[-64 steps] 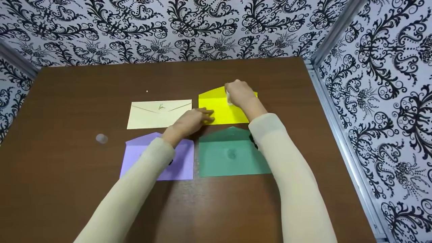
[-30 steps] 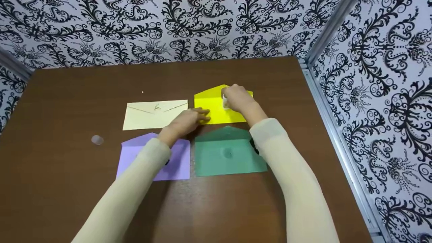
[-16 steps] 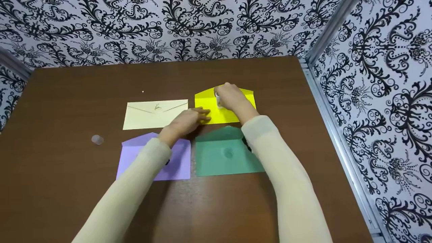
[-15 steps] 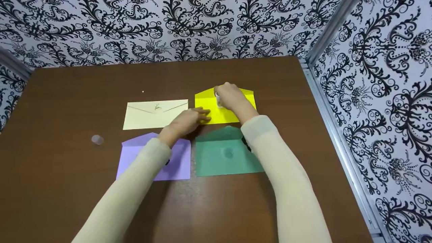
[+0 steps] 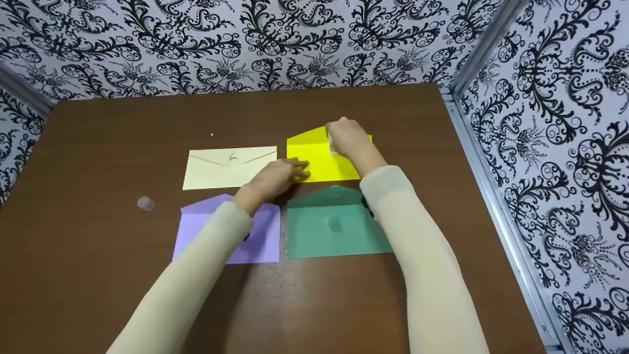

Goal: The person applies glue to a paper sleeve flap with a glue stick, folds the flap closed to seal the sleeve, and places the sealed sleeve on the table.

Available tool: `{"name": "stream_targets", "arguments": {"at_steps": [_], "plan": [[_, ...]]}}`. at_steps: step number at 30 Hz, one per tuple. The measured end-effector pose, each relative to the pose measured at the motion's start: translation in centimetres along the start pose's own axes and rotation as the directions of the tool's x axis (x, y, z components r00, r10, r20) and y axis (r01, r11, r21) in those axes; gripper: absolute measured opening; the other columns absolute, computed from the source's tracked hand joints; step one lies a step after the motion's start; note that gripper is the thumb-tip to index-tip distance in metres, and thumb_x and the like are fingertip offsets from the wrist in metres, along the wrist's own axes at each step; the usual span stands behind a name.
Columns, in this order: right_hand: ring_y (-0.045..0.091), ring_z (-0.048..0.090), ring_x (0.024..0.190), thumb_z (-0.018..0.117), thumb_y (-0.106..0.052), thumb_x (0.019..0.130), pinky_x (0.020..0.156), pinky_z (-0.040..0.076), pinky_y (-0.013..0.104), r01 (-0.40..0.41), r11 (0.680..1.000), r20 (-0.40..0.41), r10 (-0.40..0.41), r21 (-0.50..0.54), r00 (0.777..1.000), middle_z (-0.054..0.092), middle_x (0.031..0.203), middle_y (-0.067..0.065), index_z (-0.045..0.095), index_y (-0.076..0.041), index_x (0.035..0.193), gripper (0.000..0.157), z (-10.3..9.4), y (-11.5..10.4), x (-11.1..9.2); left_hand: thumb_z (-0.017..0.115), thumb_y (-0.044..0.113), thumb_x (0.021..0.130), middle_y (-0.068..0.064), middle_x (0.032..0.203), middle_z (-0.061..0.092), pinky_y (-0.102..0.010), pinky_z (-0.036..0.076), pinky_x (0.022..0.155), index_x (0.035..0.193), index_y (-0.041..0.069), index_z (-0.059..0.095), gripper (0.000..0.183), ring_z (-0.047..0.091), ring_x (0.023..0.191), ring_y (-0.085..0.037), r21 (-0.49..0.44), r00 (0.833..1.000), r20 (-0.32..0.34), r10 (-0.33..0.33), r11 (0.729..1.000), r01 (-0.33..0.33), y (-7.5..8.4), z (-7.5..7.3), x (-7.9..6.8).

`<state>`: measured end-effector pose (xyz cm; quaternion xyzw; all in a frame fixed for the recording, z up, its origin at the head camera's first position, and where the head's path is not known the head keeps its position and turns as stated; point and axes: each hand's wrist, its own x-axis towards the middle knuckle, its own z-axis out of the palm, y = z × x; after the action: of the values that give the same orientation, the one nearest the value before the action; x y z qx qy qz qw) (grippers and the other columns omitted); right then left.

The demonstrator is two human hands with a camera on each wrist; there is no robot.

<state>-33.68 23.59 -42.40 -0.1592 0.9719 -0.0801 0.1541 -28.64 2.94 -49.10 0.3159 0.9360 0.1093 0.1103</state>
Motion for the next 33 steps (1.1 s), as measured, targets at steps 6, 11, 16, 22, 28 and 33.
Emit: {"name": "stream_targets", "arguments": {"at_steps": [6, 11, 16, 22, 28, 33], "plan": [[0.037, 0.057, 0.11, 0.065, -0.002, 0.093, 0.107, 0.049, 0.052, 0.021, 1.0, -0.02, -0.021, 0.017, 1.0, 0.066, 0.125, 0.021, 0.064, -0.002, 0.126, 0.034, 0.2, 0.5, -0.7, 0.052, 0.008, 0.102, 0.003, 0.151, 0.051, -0.035, 0.036, 0.12, 0.133, 0.024, 0.064, 0.036, 0.044, 0.144, -0.023, -0.015, 1.0, 0.013, -0.009, 1.0, 0.01, 0.0, -0.1, -0.1], [0.039, 0.06, 0.111, 0.066, -0.003, 0.093, 0.102, 0.053, 0.052, 0.043, 0.999, -0.064, -0.041, 0.027, 0.997, 0.067, 0.121, 0.022, 0.066, -0.002, 0.122, 0.03, 0.5, 0.4, -1.4, 0.051, 0.008, 0.103, 0.005, 0.151, 0.05, -0.035, 0.037, 0.12, 0.134, 0.025, 0.063, 0.037, 0.044, 0.144, -0.022, 0.009, 1.0, 0.018, -0.02, 1.0, 0.02, 0.1, -0.2, -0.2], [0.038, 0.061, 0.109, 0.067, -0.006, 0.093, 0.102, 0.053, 0.051, 0.045, 0.998, -0.08, -0.042, 0.04, 0.996, 0.068, 0.121, 0.021, 0.066, -0.003, 0.122, 0.029, 0.7, 0.3, -1.7, 0.051, 0.009, 0.103, 0.004, 0.15, 0.052, -0.036, 0.038, 0.119, 0.133, 0.025, 0.064, 0.036, 0.046, 0.143, -0.023, -0.001, 1.0, 0.012, -0.018, 1.0, 0.018, 0.2, -0.2, -0.1], [0.036, 0.06, 0.108, 0.067, -0.008, 0.093, 0.104, 0.052, 0.05, 0.031, 0.997, -0.067, -0.026, 0.068, 0.997, 0.067, 0.123, 0.021, 0.066, -0.003, 0.124, 0.031, 0.8, 0.0, -2.0, 0.053, 0.009, 0.102, 0.003, 0.149, 0.054, -0.035, 0.04, 0.118, 0.131, 0.023, 0.066, 0.034, 0.049, 0.14, -0.023, -0.002, 1.0, 0.007, -0.012, 1.0, 0.012, 0.3, -0.3, 0.0], [0.035, 0.059, 0.107, 0.068, -0.011, 0.094, 0.103, 0.053, 0.049, 0.037, 0.995, -0.075, -0.03, 0.094, 0.997, 0.067, 0.123, 0.02, 0.066, -0.003, 0.124, 0.031, 0.9, 0.0, -2.1, 0.053, 0.008, 0.102, 0.001, 0.148, 0.055, -0.036, 0.042, 0.117, 0.13, 0.022, 0.067, 0.034, 0.052, 0.138, -0.024, 0.006, 1.0, -0.001, -0.002, 1.0, 0.002, 0.2, -0.5, 0.0], [0.035, 0.063, 0.106, 0.068, -0.011, 0.094, 0.1, 0.055, 0.048, 0.033, 0.992, -0.094, -0.022, 0.124, 0.995, 0.068, 0.121, 0.021, 0.067, -0.001, 0.122, 0.03, 1.4, 0.4, -2.4, 0.054, 0.01, 0.102, 0.001, 0.147, 0.056, -0.036, 0.042, 0.116, 0.13, 0.021, 0.067, 0.033, 0.053, 0.137, -0.024, 0.013, 1.0, -0.002, 0.002, 1.0, -0.002, 0.4, -0.1, 0.0]]}}
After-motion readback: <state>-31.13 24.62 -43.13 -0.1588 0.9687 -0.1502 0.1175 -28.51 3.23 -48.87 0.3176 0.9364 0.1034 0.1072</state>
